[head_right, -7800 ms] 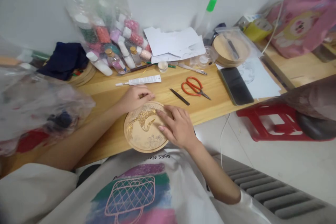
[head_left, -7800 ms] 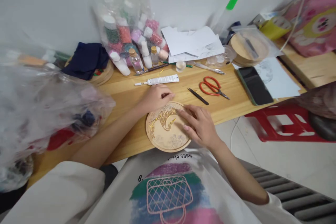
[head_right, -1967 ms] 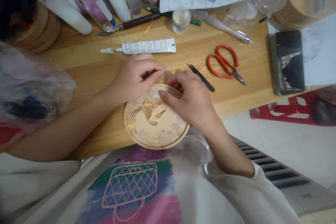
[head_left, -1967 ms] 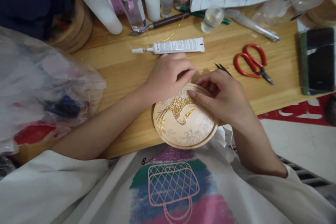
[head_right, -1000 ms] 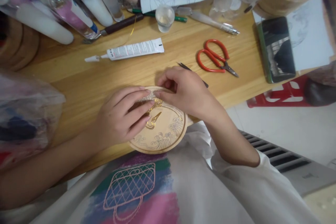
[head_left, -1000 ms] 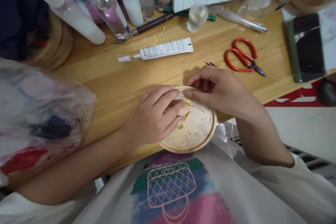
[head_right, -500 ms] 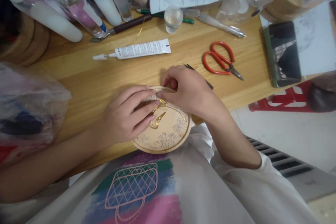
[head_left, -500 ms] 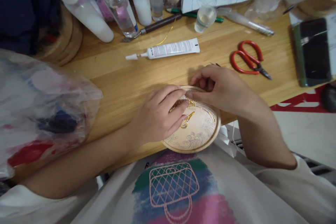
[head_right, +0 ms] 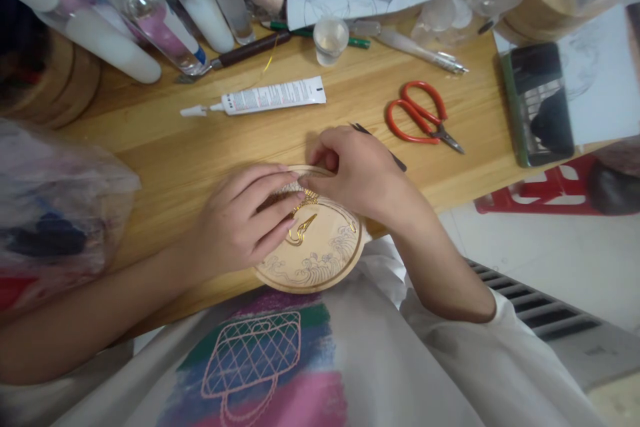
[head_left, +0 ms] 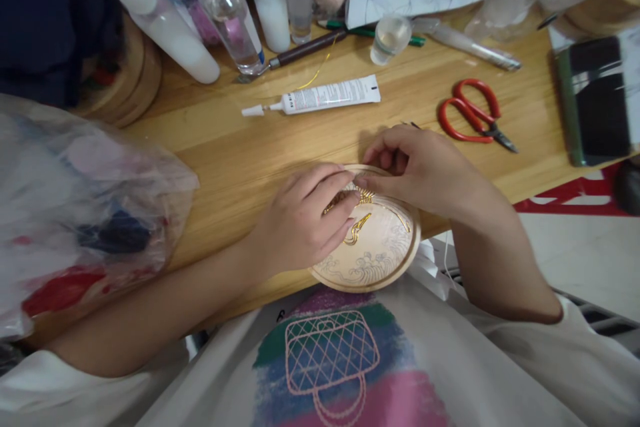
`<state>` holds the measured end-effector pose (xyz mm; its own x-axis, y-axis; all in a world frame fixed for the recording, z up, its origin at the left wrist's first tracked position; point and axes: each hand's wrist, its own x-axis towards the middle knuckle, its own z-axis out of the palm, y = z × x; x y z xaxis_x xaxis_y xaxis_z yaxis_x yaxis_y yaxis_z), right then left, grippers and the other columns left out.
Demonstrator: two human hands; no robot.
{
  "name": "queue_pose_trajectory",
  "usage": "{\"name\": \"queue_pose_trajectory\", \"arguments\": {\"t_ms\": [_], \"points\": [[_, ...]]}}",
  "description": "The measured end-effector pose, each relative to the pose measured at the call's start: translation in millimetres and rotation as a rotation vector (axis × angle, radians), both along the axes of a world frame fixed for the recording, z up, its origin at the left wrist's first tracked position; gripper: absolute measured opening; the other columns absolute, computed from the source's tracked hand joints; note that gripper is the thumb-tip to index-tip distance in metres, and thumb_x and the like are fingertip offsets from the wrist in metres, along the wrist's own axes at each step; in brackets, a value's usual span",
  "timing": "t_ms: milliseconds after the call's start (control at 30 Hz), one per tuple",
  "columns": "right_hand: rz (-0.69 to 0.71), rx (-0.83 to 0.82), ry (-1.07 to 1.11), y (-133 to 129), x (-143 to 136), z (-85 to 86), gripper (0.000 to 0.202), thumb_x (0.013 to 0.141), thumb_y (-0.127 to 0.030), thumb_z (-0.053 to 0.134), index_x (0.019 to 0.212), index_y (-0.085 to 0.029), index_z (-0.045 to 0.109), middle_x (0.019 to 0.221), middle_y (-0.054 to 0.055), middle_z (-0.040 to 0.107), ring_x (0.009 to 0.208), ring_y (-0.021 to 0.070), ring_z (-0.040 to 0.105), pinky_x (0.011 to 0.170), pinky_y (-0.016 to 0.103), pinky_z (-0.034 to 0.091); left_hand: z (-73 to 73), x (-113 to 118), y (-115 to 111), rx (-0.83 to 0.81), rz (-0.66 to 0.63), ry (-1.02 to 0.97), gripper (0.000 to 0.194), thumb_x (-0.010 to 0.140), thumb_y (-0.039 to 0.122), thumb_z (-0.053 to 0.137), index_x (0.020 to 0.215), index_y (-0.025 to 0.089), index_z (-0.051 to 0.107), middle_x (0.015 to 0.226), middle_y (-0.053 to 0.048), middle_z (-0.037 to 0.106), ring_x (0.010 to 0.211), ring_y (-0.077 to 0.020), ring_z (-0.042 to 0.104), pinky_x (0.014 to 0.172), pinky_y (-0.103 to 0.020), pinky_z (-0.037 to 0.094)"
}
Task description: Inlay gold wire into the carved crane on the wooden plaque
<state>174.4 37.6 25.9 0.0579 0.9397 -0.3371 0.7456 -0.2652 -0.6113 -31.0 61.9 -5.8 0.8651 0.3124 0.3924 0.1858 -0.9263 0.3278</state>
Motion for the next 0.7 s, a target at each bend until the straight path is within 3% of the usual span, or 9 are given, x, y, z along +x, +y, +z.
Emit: {"name": "queue_pose_trajectory", "arguments": {"t_ms": [200, 367, 700], "points": [[-0.019, -0.002, 0.019, -0.4, 0.8, -1.5, 0.017, 0.066, -0.025, 0.078, 0.071, -0.021, 0.062, 0.063, -0.003, 0.053, 0.060, 0.0127, 0.049, 0.056, 0.029, 0.036, 0.2, -0.2, -0.1, -0.016, 0.007, 0.006, 0.023, 0.091, 0.019, 0.059, 0.107, 0.005, 0.068, 0.116, -0.019, 0.068, 0.112, -0.0342, 0.063, 0.093, -0.049, 0.058], [-0.030, 0.021, 0.162, -4.0, 6.4, -3.9, 0.016, 0.075, -0.031, 0.074, 0.073, -0.021, 0.062, 0.066, -0.002, 0.056, 0.061, 0.0122, 0.050, 0.056, 0.028, 0.038, -0.3, -0.4, 0.6, -0.010, 0.005, 0.012, 0.023, 0.092, 0.020, 0.058, 0.108, 0.007, 0.067, 0.116, -0.017, 0.068, 0.113, -0.0321, 0.062, 0.094, -0.047, 0.058], [-0.032, 0.015, 0.143, -3.9, 5.8, -3.6, 0.015, 0.069, -0.020, 0.076, 0.075, -0.021, 0.063, 0.067, -0.003, 0.054, 0.062, 0.0123, 0.049, 0.060, 0.030, 0.039, -2.4, -2.6, 0.4, -0.004, 0.008, 0.005, 0.023, 0.091, 0.019, 0.059, 0.109, 0.007, 0.066, 0.118, -0.018, 0.066, 0.116, -0.0321, 0.061, 0.097, -0.048, 0.058]]}}
